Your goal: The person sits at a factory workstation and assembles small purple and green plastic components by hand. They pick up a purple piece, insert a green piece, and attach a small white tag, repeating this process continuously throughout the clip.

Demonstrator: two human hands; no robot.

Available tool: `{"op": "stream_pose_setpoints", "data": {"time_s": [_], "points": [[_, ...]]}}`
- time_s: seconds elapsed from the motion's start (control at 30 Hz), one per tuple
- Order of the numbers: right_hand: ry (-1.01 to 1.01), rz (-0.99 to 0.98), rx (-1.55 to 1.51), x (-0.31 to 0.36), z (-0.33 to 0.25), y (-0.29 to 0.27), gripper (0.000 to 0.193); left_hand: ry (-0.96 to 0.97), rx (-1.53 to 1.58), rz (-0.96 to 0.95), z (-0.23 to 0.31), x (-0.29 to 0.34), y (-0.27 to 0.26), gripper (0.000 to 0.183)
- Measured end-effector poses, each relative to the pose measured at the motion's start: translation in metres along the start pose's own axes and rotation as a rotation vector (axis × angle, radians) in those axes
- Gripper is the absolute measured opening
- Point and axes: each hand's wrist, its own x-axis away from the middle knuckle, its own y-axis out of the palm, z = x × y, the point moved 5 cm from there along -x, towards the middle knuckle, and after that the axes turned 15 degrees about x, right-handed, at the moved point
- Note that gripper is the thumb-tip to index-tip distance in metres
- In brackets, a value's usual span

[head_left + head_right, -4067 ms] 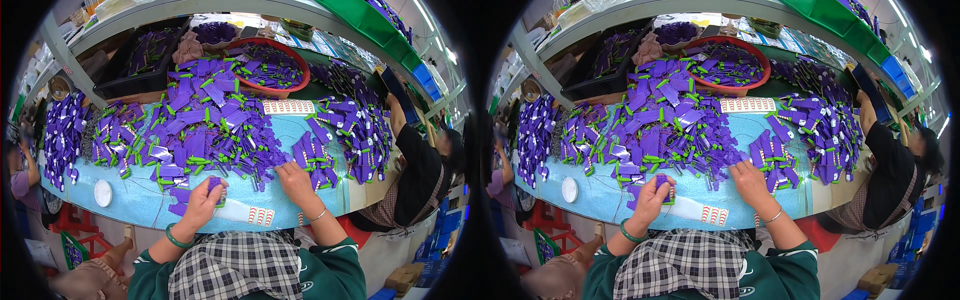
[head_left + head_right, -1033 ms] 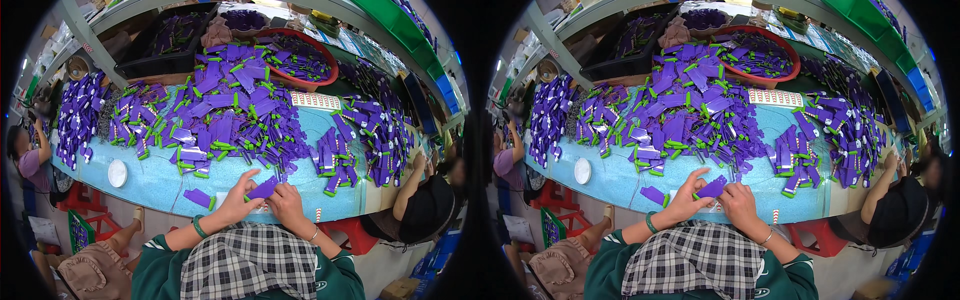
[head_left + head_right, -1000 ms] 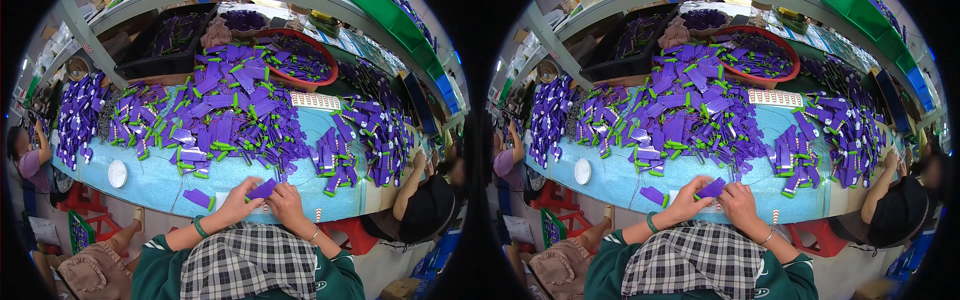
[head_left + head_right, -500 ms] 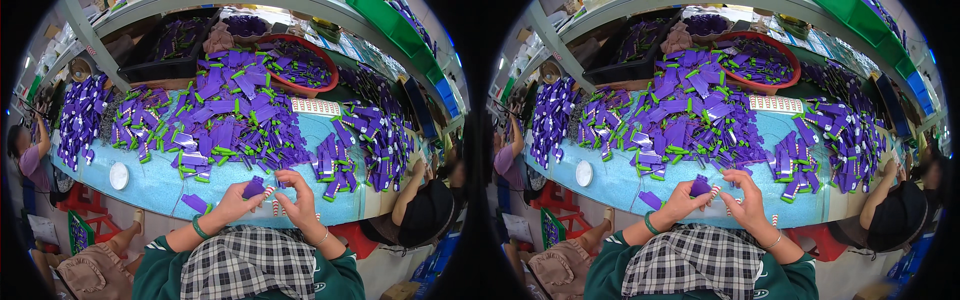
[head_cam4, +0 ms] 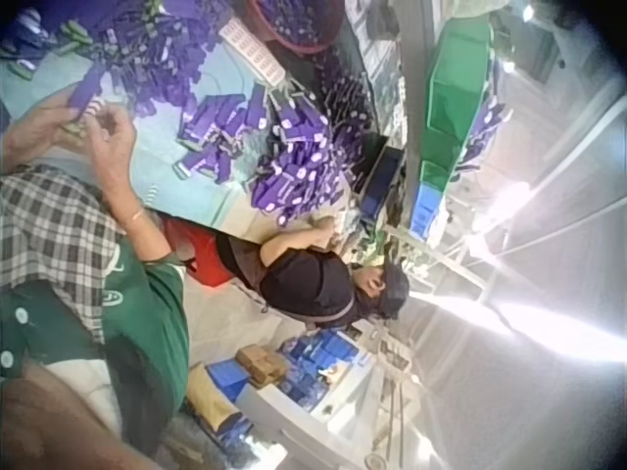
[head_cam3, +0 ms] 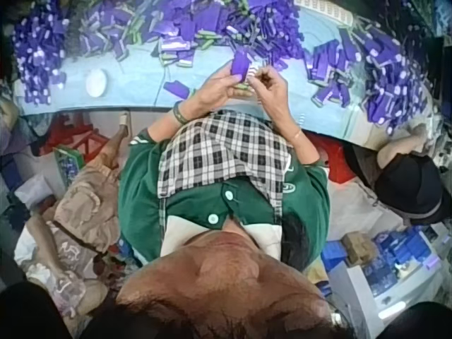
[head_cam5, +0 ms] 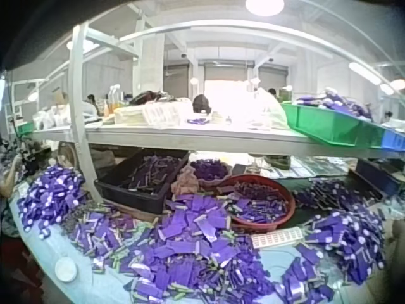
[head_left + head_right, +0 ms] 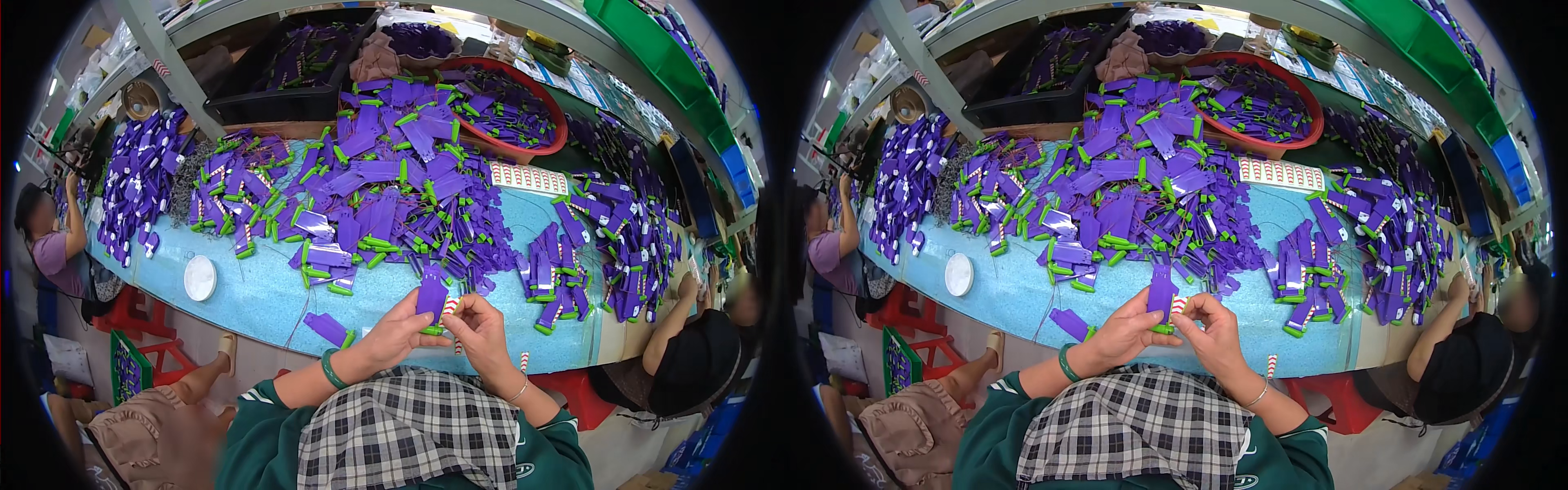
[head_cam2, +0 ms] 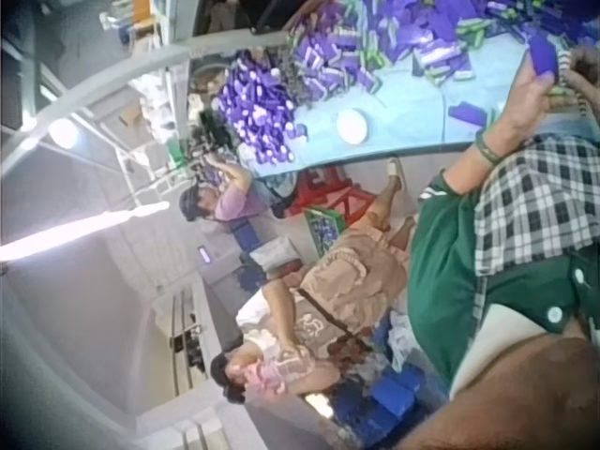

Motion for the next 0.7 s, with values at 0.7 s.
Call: {"op": "stream_pose_setpoints", "data": {"time_s": [0.7], "points": [[-0.034,0.084,0.055,0.003,0.014,-0.001,0.012,0.054,-0.336,0.023,0.000,0.001,0.008,0.035]]}}
